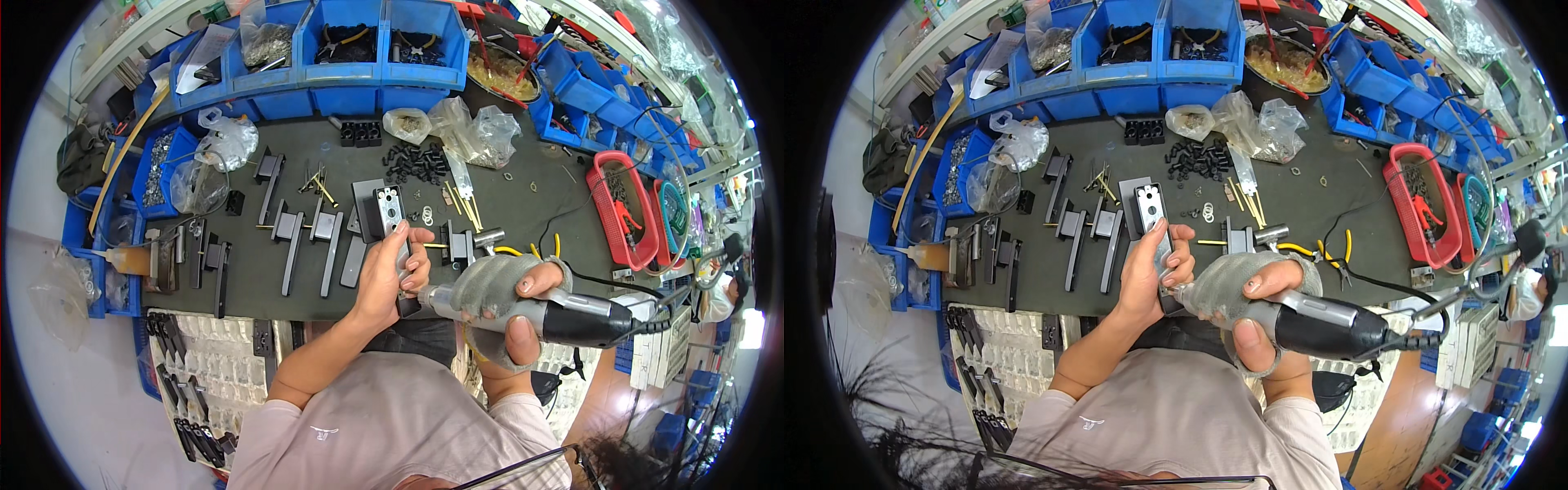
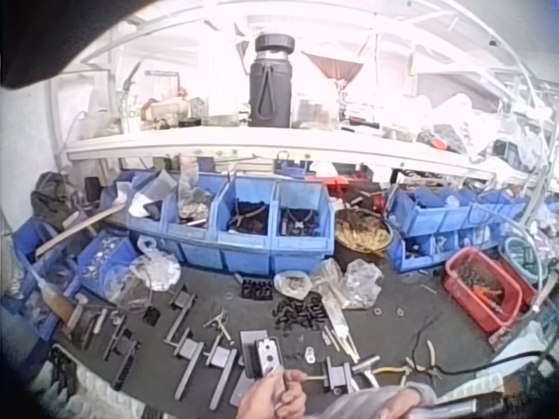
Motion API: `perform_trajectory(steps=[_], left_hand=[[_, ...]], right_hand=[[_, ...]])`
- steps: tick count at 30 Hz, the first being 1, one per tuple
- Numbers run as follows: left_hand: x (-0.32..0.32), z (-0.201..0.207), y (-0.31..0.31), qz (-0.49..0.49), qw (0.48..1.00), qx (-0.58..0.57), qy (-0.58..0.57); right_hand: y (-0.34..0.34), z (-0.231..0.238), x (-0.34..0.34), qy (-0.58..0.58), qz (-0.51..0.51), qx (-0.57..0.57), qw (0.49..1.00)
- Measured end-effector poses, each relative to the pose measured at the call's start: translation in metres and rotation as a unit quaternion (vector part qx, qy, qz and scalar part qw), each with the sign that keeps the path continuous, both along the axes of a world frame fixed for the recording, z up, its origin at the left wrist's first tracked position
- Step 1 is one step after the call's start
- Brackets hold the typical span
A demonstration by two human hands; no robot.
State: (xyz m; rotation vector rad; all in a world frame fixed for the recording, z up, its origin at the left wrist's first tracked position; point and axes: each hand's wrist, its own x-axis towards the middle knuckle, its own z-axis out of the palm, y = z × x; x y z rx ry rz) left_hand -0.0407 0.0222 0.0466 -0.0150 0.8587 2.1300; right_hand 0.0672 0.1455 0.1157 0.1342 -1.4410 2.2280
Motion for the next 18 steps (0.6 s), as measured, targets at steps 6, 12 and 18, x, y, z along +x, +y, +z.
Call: perform_trajectory(steps=[6, 12, 18], left_hand=[[0.001, -0.001, 0.001, -0.005, 1.0, -0.011, 0.0], [0.001, -0.001, 0.0, -0.001, 1.0, -0.005, 0.007], [0.002, -0.005, 0.001, 0.001, 1.0, -0.002, 0.014]], right_hand=[[-0.009, -0.006, -0.012, 0.013, -0.095, -0.038, 0.995], [0.002, -0.003, -0.003, -0.017, 0.01, -0.036, 0.999], [0.002, -0.006, 0.002, -0.074, -0.023, -0.039, 0.996]])
